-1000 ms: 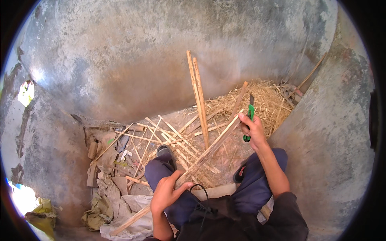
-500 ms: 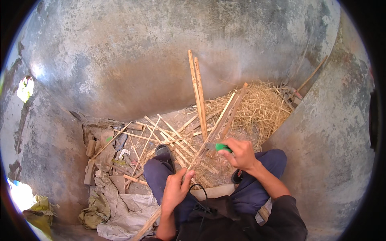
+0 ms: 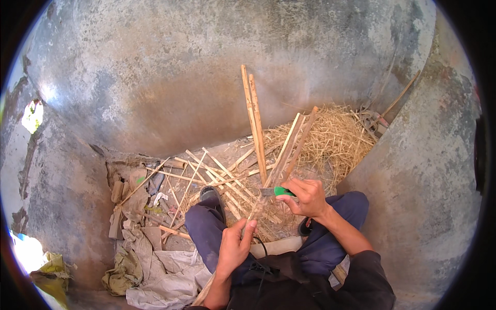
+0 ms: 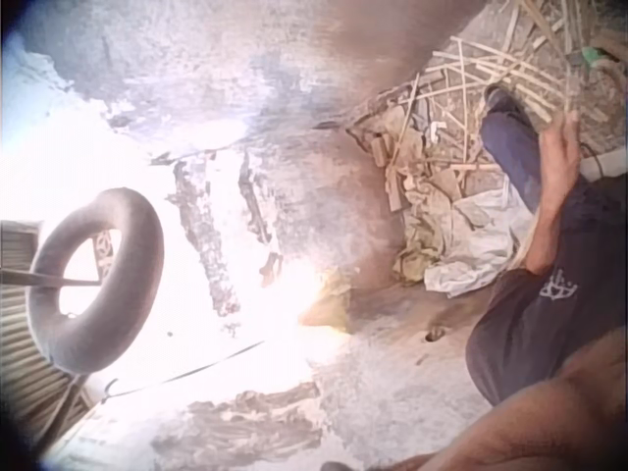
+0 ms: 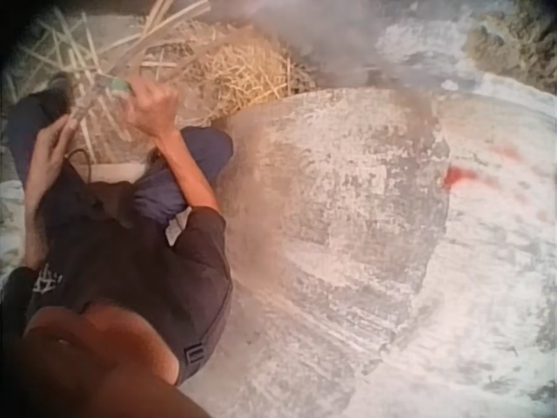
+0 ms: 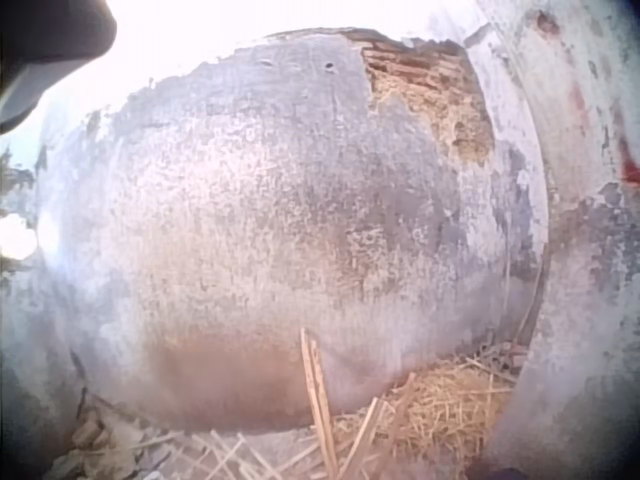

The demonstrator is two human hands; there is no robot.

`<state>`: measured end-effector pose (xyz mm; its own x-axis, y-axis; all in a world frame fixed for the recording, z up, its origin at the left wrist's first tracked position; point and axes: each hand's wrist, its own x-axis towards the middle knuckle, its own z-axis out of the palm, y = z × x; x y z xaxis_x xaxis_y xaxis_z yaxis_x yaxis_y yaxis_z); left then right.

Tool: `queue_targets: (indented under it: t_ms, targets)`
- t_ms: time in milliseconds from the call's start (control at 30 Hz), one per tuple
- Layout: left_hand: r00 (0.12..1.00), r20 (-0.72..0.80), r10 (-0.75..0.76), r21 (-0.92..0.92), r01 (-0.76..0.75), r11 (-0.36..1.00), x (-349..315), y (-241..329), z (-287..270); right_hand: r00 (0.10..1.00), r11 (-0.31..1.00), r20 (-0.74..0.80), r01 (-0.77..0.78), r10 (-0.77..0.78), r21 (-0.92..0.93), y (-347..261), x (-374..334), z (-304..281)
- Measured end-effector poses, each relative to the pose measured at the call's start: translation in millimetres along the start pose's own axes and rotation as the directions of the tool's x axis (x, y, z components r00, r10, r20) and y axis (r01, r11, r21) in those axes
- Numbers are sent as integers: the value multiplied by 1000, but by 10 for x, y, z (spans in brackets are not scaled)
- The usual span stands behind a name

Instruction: The person is sitting on a floor and uses a small green scraper to peel strips from a length of wood held in their hands, repeating the scraping motion along the surface of the wood.

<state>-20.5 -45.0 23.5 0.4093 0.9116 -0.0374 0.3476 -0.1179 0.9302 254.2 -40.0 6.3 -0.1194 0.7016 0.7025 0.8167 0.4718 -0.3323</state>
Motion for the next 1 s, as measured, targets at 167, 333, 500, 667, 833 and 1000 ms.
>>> queue_targets:
  t_ms: [167,333,500,667,833,1000]
  targets:
    - [1000,10,-14,-17,14,1000,-30,8,0,999,1000,-49,-1,0,-30,174,-12,38]
    - [988,119,-96,-73,105,992,-222,-203,-64,935,940,-199,-319,292,-119,745,88,-181]
    - [960,233,-155,-176,199,964,-331,-354,-191,845,867,-262,-495,467,-51,1001,127,-455]
    - [964,248,-95,-240,157,958,-176,-369,-123,898,905,-116,-419,425,76,607,83,-406]
    - [956,279,-93,-296,177,939,-47,-378,2,990,985,4,-137,138,100,213,-42,-158]
    - [951,301,-71,-309,168,936,5,-280,60,993,987,69,-103,95,122,-91,-104,-66]
